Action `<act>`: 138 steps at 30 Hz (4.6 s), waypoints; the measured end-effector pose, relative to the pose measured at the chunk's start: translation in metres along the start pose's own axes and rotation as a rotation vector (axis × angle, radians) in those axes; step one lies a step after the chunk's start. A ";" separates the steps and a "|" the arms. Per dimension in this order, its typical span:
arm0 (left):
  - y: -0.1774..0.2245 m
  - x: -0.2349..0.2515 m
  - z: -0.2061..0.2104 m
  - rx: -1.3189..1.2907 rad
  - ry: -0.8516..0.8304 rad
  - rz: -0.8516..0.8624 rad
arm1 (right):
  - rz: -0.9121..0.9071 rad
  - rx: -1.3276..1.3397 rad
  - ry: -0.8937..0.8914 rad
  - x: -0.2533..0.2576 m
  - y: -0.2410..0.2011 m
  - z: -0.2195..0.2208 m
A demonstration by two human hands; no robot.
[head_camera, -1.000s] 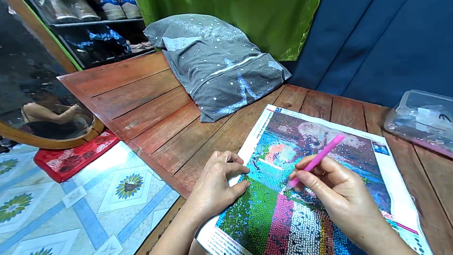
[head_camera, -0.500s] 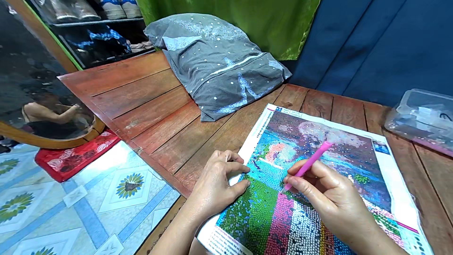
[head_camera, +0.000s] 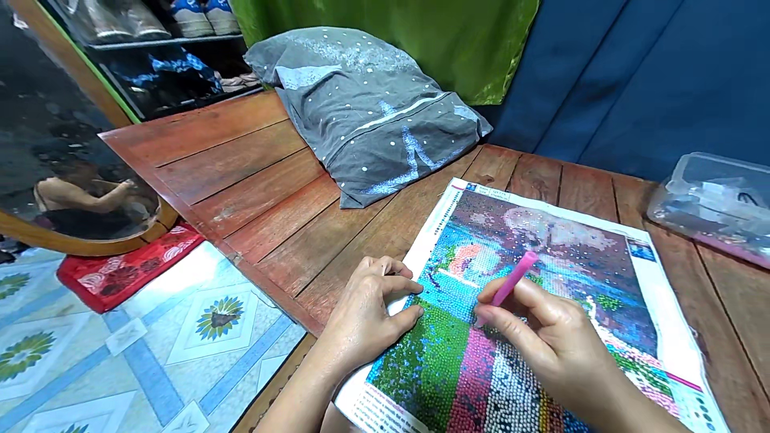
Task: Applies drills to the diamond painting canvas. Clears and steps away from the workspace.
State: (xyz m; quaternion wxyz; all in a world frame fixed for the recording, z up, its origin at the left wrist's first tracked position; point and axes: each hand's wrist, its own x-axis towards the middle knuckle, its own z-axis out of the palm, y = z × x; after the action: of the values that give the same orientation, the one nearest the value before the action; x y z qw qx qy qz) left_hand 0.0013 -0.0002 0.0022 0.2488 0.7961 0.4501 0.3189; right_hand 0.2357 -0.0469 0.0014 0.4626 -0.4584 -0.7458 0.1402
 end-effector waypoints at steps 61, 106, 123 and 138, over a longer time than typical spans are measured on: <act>0.000 0.000 0.000 0.003 0.003 0.003 | 0.109 0.069 -0.011 -0.004 0.001 -0.003; -0.001 0.000 0.001 -0.006 0.009 0.018 | -0.006 -0.014 -0.028 -0.004 0.002 -0.003; -0.001 0.000 0.001 -0.005 0.009 0.007 | 0.126 0.111 -0.031 -0.005 0.004 -0.010; -0.001 0.000 0.001 -0.014 0.005 0.003 | 0.120 0.134 -0.033 -0.005 0.004 -0.012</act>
State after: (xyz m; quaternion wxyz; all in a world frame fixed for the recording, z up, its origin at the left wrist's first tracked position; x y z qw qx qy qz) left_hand 0.0013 0.0006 0.0013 0.2527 0.7943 0.4474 0.3242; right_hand 0.2482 -0.0514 0.0024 0.4705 -0.4680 -0.7135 0.2250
